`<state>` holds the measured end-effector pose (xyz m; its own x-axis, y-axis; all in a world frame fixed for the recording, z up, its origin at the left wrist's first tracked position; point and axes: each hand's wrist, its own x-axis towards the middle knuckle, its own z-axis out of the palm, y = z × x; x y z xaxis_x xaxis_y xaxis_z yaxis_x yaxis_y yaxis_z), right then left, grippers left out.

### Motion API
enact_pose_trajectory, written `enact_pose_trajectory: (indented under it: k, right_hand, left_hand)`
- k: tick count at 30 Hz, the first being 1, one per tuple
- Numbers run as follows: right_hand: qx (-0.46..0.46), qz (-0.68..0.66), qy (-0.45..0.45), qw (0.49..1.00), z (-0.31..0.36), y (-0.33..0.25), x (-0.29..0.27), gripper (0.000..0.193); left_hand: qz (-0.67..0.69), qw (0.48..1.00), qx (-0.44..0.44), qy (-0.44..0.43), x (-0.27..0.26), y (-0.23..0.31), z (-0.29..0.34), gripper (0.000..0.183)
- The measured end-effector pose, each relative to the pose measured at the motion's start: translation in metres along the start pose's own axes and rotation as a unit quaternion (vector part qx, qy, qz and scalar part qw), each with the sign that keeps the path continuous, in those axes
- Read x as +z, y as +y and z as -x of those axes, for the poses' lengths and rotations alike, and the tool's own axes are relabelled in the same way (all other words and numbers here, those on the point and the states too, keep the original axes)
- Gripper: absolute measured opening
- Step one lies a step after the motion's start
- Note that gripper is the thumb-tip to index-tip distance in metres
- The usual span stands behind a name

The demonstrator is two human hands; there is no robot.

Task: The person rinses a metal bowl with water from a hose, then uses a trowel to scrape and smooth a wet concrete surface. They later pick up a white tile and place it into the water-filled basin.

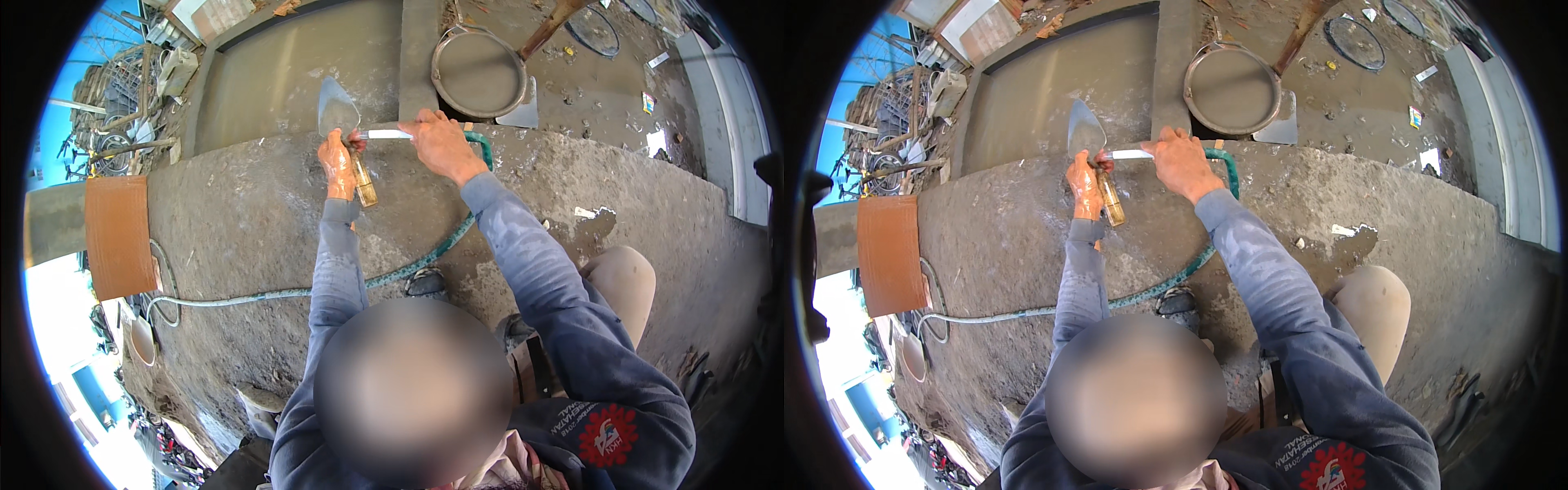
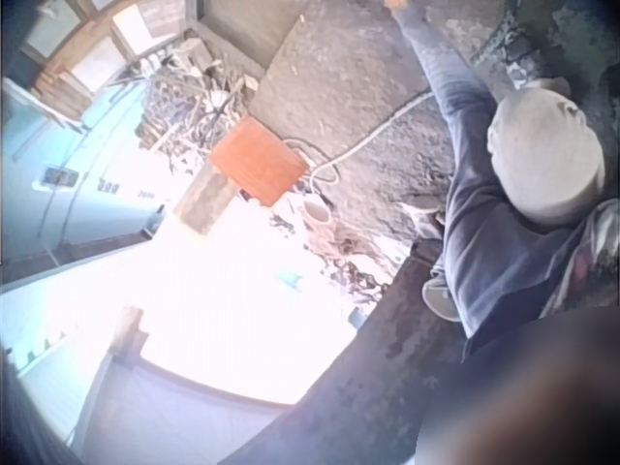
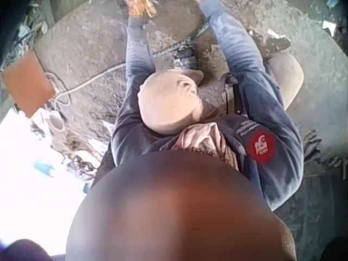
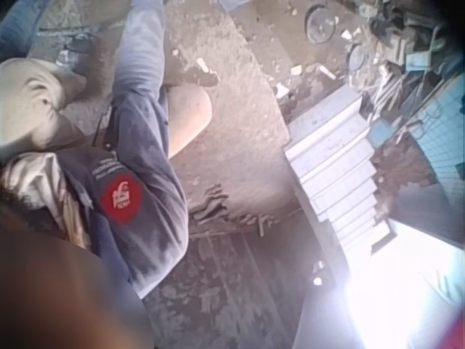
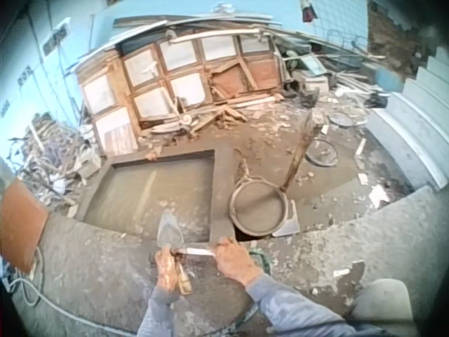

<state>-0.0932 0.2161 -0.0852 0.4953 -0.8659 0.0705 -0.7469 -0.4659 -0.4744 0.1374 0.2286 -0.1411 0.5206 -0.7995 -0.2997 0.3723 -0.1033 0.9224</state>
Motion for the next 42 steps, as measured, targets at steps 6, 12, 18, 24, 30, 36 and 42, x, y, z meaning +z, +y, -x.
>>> enact_pose_trajectory:
  k: [6, 12, 18, 24, 30, 36, 42]
  right_hand:
    - [-0.022, 0.002, 0.005, 1.000, 0.000, -0.001, 0.004, 0.035]
    - [-0.020, -0.022, 0.077, 0.997, 0.001, -0.001, 0.010, 0.030]
    - [0.007, -0.026, 0.097, 0.995, -0.020, -0.002, 0.013, 0.024]
    - [-0.023, -0.042, 0.002, 0.999, -0.030, -0.012, 0.009, 0.020]
    - [-0.028, -0.044, -0.009, 0.999, -0.020, -0.023, 0.007, 0.022]
    - [0.018, -0.051, -0.012, 0.998, -0.023, -0.008, -0.002, 0.023]
    - [0.049, -0.071, -0.005, 0.996, -0.019, 0.012, -0.005, 0.026]
  left_hand:
    - [-0.041, 0.997, -0.048, 0.032, 0.002, -0.007, -0.003, 0.035]
    - [-0.001, 0.998, -0.066, -0.022, 0.006, -0.014, -0.010, 0.036]
    - [0.038, 0.987, -0.124, 0.090, 0.005, -0.020, -0.018, 0.028]
    - [0.010, 0.998, -0.065, 0.022, 0.000, -0.014, -0.024, 0.022]
    - [-0.020, 0.993, -0.099, 0.066, -0.012, -0.015, -0.040, 0.032]
    - [-0.576, 0.788, 0.186, -0.109, -0.024, -0.028, -0.036, 0.055]
    - [-0.694, 0.712, 0.059, -0.091, -0.021, -0.039, 0.026, 0.070]
